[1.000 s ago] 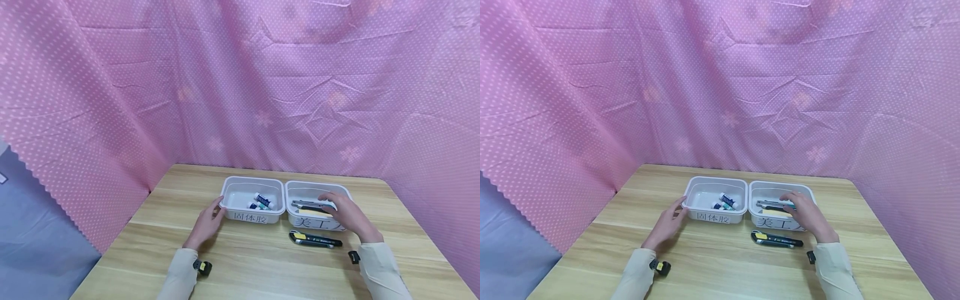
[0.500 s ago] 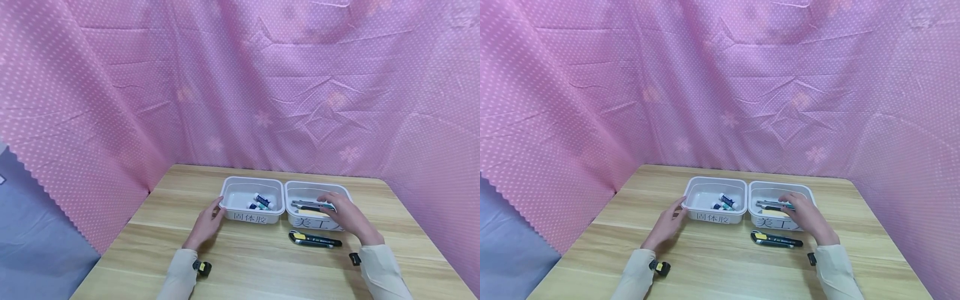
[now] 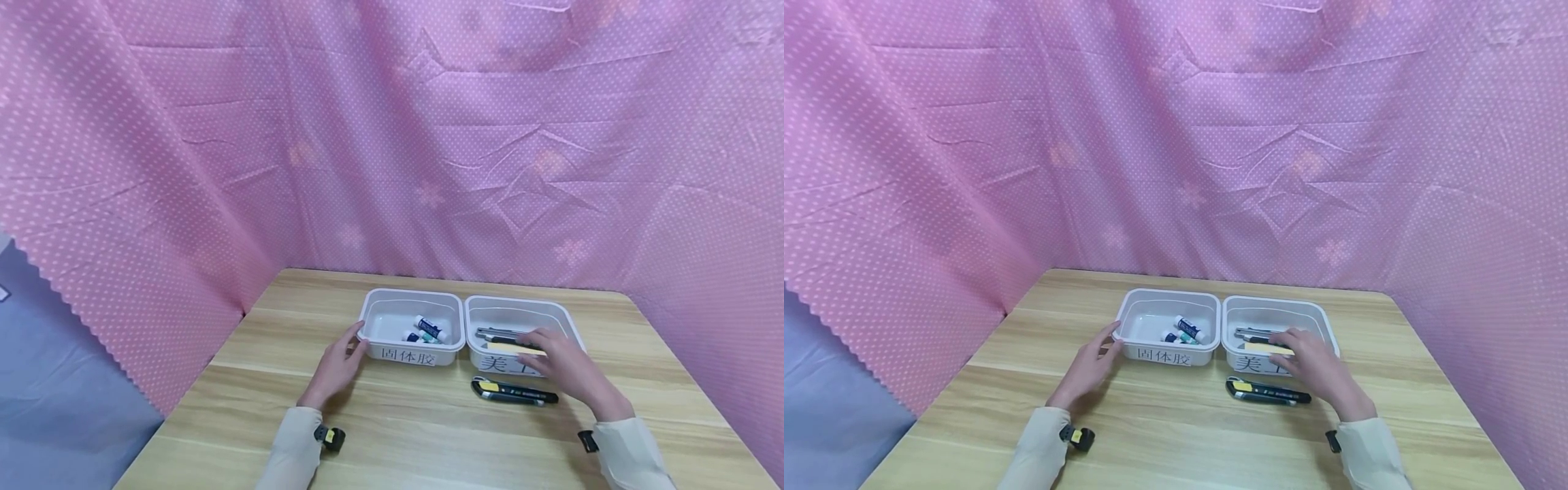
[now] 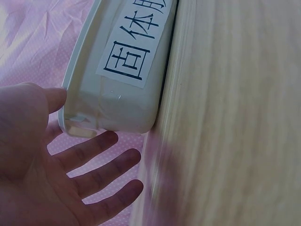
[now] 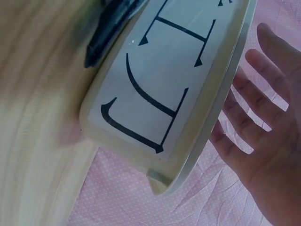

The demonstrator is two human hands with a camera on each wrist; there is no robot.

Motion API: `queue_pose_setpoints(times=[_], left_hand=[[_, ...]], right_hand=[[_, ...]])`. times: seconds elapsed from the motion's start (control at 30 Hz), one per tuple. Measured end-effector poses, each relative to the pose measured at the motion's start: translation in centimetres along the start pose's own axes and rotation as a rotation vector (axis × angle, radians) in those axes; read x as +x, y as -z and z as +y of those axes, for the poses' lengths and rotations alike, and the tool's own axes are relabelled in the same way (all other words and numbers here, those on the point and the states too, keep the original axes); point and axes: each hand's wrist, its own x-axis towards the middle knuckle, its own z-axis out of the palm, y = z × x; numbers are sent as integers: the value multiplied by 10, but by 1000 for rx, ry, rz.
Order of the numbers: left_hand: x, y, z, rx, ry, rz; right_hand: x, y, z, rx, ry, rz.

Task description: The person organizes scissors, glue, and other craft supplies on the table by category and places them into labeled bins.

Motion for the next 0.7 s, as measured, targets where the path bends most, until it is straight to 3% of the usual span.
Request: queue_pose_setpoints(times=[0.43, 0.6, 0.7], left_hand=[[-1, 0, -1, -15, 2, -5], [-1, 0, 0, -18, 7, -7], [-1, 0, 1, -18, 6, -8]], right_hand=[[-12, -7, -8, -111, 168, 115], [-15, -10, -13, -108, 187, 149], [-17, -12, -16, -71, 182, 120]])
